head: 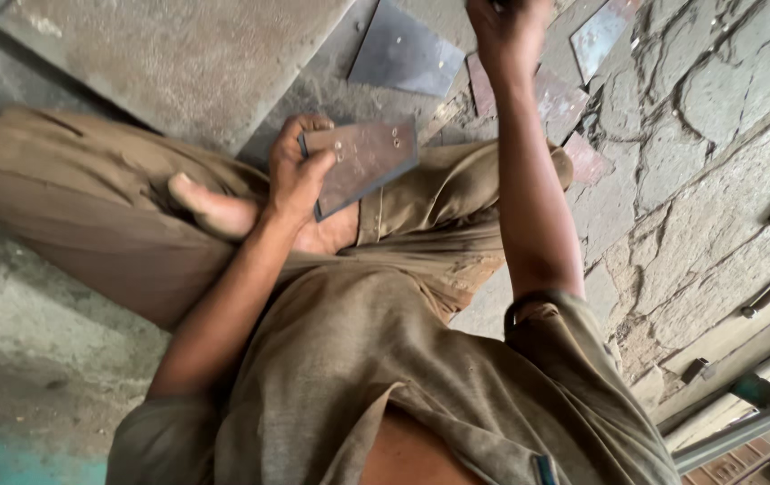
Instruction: The person sits on the floor and assembles small metal parts by hand. They pick up small cylindrical pieces and insert them into holes on a rectangular metal plate, then place the plate onto a larger metal sheet. The person repeats this process with multiple plates and sheets.
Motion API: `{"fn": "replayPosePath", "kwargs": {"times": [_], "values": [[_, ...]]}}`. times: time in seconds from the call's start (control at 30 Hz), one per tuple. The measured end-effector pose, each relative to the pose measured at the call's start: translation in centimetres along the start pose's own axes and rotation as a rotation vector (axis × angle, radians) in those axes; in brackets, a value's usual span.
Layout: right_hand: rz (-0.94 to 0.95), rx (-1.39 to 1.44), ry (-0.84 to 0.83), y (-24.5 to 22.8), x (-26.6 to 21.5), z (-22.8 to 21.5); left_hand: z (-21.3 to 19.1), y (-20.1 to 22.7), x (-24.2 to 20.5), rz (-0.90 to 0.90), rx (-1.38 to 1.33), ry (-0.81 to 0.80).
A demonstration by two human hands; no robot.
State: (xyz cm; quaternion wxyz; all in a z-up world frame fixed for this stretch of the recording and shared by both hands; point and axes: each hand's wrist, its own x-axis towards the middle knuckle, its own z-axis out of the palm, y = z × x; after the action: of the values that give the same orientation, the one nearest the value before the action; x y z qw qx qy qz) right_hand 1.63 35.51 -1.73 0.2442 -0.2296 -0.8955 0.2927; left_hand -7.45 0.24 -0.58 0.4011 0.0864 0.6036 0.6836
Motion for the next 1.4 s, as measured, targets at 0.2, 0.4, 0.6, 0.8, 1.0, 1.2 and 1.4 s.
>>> {"fn": "replayPosePath", "kwargs": {"times": [0.2,0.4,0.6,0.8,1.0,1.2,1.4], "values": [[0.029,0.172,-0.199,-12.0,-9.6,-5.7,0.1,-0.1,0.3,-0.045,-0.185,-0.001],[0.140,0.036,-0.251,-18.3,-11.9,-5.1,-0.1,-0.4,-0.2,0.061,-0.211,-0.031],[0.107,0.010,-0.267,-19.8,-11.1,-4.4,-0.2,-0.4,-0.6,0.077,-0.204,-0.014],[0.114,0.019,-0.299,-20.1,-11.1,-4.0,-0.2,-0.3,-0.7,0.124,-0.184,-0.021],[0.056,-0.007,-0.345,-20.1,-10.9,-3.7,-0.5,-0.3,-0.9,0.079,-0.168,-0.039],[0.036,-0.012,-0.341,-20.0,-10.9,-3.8,-0.4,-0.3,-0.8,0.124,-0.109,-0.036],[0.028,0.001,-0.329,-20.5,-10.9,-4.0,-0.4,-0.4,-0.9,0.137,-0.113,-0.049]]}}
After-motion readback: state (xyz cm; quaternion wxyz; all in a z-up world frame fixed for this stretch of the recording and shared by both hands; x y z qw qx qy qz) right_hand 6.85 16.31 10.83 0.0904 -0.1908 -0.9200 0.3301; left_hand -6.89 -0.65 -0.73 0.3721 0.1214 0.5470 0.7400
